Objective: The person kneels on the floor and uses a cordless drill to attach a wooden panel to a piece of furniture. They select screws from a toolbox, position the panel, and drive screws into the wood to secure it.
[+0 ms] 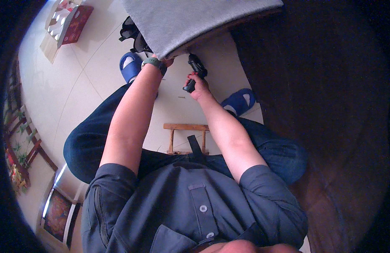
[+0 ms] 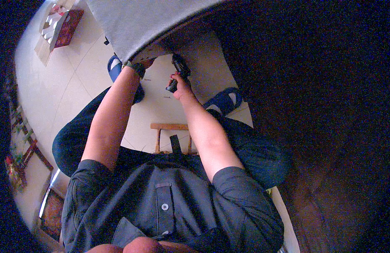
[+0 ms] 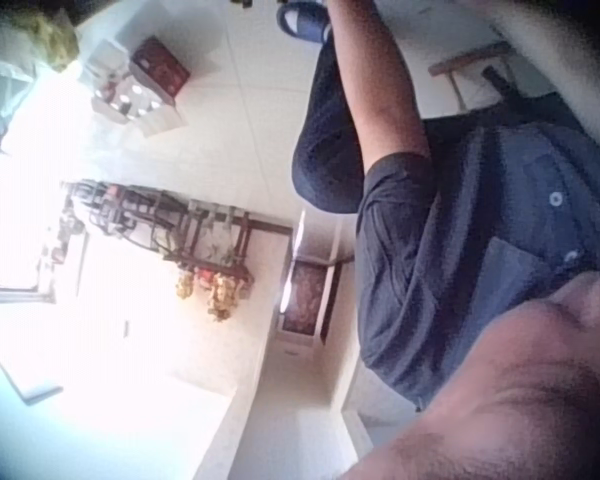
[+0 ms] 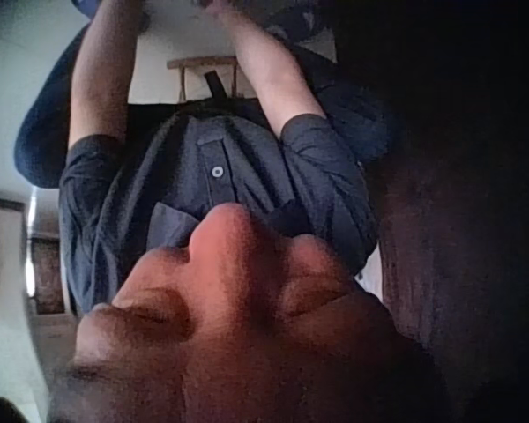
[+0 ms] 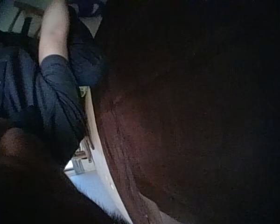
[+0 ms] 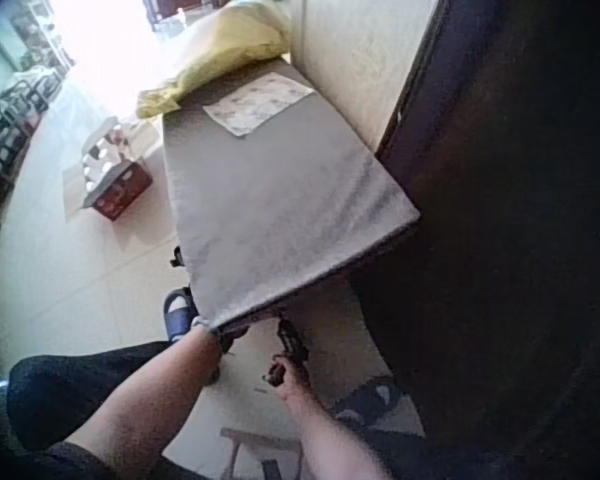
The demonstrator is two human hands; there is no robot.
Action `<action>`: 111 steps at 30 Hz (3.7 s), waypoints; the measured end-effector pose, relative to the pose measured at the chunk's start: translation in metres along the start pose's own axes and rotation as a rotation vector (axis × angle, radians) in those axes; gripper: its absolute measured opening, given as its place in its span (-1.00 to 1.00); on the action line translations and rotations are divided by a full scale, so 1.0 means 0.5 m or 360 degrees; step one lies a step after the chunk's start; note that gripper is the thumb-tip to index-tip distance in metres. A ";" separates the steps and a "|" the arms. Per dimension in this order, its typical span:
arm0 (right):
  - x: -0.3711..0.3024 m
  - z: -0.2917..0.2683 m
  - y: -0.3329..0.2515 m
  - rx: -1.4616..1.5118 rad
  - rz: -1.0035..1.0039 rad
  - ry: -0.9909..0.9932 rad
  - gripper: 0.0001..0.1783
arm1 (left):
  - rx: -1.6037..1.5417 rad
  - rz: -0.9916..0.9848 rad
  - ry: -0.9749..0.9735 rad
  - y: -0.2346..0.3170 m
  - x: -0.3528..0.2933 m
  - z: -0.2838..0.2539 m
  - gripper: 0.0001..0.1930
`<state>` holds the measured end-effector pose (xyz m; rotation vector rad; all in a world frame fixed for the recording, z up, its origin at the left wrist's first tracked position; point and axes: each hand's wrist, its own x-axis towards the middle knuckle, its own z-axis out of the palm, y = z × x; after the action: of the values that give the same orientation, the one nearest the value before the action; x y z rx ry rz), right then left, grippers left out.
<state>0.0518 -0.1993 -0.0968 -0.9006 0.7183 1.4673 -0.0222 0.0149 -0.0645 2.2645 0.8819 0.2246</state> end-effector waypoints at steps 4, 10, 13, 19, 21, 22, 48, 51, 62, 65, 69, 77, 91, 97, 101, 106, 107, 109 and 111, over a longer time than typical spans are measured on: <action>0.008 -0.012 -0.005 0.0149 0.0088 -0.0171 -0.77 | -0.0010 -0.0007 0.0008 0.005 -0.004 -0.007 -0.70; 0.028 -0.026 -0.003 0.0220 0.0139 -0.0324 -0.83 | -0.0032 -0.0032 0.0007 0.006 -0.014 -0.015 -0.69; 0.037 -0.026 -0.009 0.0434 0.0312 -0.0416 -0.81 | -0.0038 -0.0041 0.0008 0.006 -0.018 -0.015 -0.69; 0.032 -0.024 -0.021 0.0373 0.0338 -0.0363 -0.74 | -0.0073 -0.0035 0.0035 0.007 -0.009 -0.010 -0.68; 0.034 -0.026 -0.024 0.0377 0.0347 -0.0420 -0.74 | -0.0079 -0.0038 0.0043 0.009 -0.008 -0.010 -0.68; 0.037 -0.028 -0.025 0.0379 0.0353 -0.0450 -0.75 | -0.0081 -0.0038 0.0044 0.010 -0.010 -0.012 -0.68; -0.163 0.019 -0.141 -0.1123 -0.0574 0.0586 -0.83 | -0.0360 -0.1001 0.0255 -0.016 -0.183 0.080 -0.73; -0.215 0.010 -0.180 -0.1579 -0.0532 0.0572 -0.84 | 0.0838 -0.0622 -0.0523 -0.138 -0.288 0.156 -0.78; -0.680 0.244 -0.253 -0.3096 -0.0992 0.0713 -0.54 | 0.0524 -0.0674 -0.0596 -0.109 -0.298 0.176 -0.79; -0.709 0.222 -0.269 -0.3171 -0.0925 0.0747 -0.50 | 0.0410 -0.0272 -0.0688 -0.033 -0.315 0.167 -0.76; -0.673 0.219 -0.258 -0.3359 -0.0902 0.0889 -0.44 | 0.0407 -0.0170 -0.0939 0.053 -0.347 0.209 -0.73; -0.657 0.252 -0.235 -0.3343 -0.0908 0.0773 -0.47 | 0.0400 -0.0370 -0.1185 0.057 -0.343 0.195 -0.68; -0.696 0.300 -0.209 -0.3629 -0.0936 0.0641 -0.67 | 0.0821 0.0040 -0.1913 0.195 -0.297 0.086 -0.72; -0.752 0.392 -0.128 -0.3575 -0.1435 0.0085 -0.58 | 0.0400 -0.0180 -0.2328 0.242 -0.293 -0.102 -0.82; -0.725 0.436 -0.105 -0.3385 -0.1623 -0.0209 -0.58 | 0.0523 -0.0192 -0.2323 0.406 -0.356 -0.283 -0.78; -0.704 0.433 -0.090 -0.3349 -0.1730 -0.0336 -0.59 | 0.0307 0.0064 -0.2187 0.483 -0.478 -0.360 -0.74; -0.706 0.429 -0.088 -0.3414 -0.1653 -0.0264 -0.60 | 0.0284 0.0311 -0.2093 0.483 -0.486 -0.363 -0.74; -0.715 0.418 -0.079 -0.3517 -0.1643 -0.0200 -0.61 | 0.0049 0.0314 -0.2005 0.492 -0.496 -0.377 -0.76; -0.724 0.417 -0.077 -0.3603 -0.1610 -0.0205 -0.62 | -0.0288 0.0194 -0.1930 0.487 -0.494 -0.385 -0.78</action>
<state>0.0611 -0.2034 0.3227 -2.1300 -1.8264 0.7629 -0.1531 -0.1721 0.2600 1.7823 0.0580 -0.8945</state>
